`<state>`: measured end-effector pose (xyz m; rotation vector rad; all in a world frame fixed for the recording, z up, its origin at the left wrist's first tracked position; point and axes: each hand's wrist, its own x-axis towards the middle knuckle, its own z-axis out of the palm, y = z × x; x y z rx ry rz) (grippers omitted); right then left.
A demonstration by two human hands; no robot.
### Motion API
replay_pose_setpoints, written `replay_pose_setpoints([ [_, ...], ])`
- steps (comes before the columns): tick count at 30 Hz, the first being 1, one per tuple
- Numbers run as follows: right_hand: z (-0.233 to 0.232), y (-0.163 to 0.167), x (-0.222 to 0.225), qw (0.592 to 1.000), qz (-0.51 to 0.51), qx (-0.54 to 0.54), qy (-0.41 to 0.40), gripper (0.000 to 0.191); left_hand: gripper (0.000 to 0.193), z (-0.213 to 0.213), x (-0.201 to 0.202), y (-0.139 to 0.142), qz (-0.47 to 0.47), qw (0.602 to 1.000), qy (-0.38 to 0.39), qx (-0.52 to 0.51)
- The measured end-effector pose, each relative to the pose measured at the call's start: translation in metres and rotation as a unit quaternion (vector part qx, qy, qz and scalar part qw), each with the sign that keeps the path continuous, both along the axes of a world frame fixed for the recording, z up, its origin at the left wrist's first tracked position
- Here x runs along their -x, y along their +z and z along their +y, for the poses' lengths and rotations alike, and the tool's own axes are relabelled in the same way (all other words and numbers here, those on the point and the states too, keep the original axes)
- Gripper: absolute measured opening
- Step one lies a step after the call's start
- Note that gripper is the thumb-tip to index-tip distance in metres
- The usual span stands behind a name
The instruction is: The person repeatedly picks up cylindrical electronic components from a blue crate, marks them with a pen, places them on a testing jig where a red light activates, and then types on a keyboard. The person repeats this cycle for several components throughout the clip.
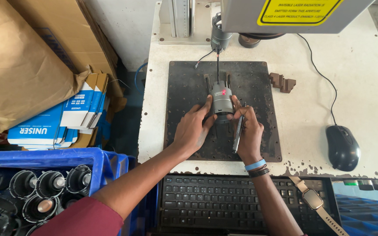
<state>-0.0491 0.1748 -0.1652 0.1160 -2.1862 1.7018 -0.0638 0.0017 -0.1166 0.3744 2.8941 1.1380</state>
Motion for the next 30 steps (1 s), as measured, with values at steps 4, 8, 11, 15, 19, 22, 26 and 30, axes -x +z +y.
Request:
replay_pose_setpoints([
  [4,0.0004,-0.0014,0.0023,0.994,-0.019,0.099,0.027,0.016,0.062,0.0002,0.0004,0.0,0.003,1.0,-0.001,0.001],
  [8,0.0009,-0.002,0.0018,1.0,-0.001,0.018,0.004,0.018,0.062,0.0003,0.0008,0.0006,-0.001,1.0,0.001,0.012],
  [11,0.0013,-0.0018,0.0015,1.0,-0.016,0.014,-0.005,0.017,0.062,0.0007,0.0012,0.001,-0.011,1.0,0.0,0.015],
  [15,0.0023,-0.0022,0.0018,0.998,-0.051,0.002,-0.021,0.018,0.063,0.0016,0.0018,0.0014,-0.011,1.0,0.0,0.023],
  [19,0.0029,-0.0037,0.0016,1.0,0.019,-0.024,-0.001,0.018,0.062,0.0011,0.0021,0.0012,-0.017,1.0,-0.002,0.021],
  [22,0.0024,-0.0041,0.0021,1.0,0.002,0.023,0.01,0.018,0.062,0.0008,0.0026,0.0006,-0.022,1.0,-0.004,0.021],
  [26,0.0012,-0.0024,0.0021,1.0,-0.006,0.009,-0.002,0.017,0.062,0.0008,0.0031,0.0004,-0.016,1.0,-0.001,0.023],
  [30,0.0003,0.0004,0.0009,0.999,-0.021,-0.032,-0.024,0.017,0.062,0.0005,0.0028,0.0014,-0.01,1.0,0.002,0.022],
])
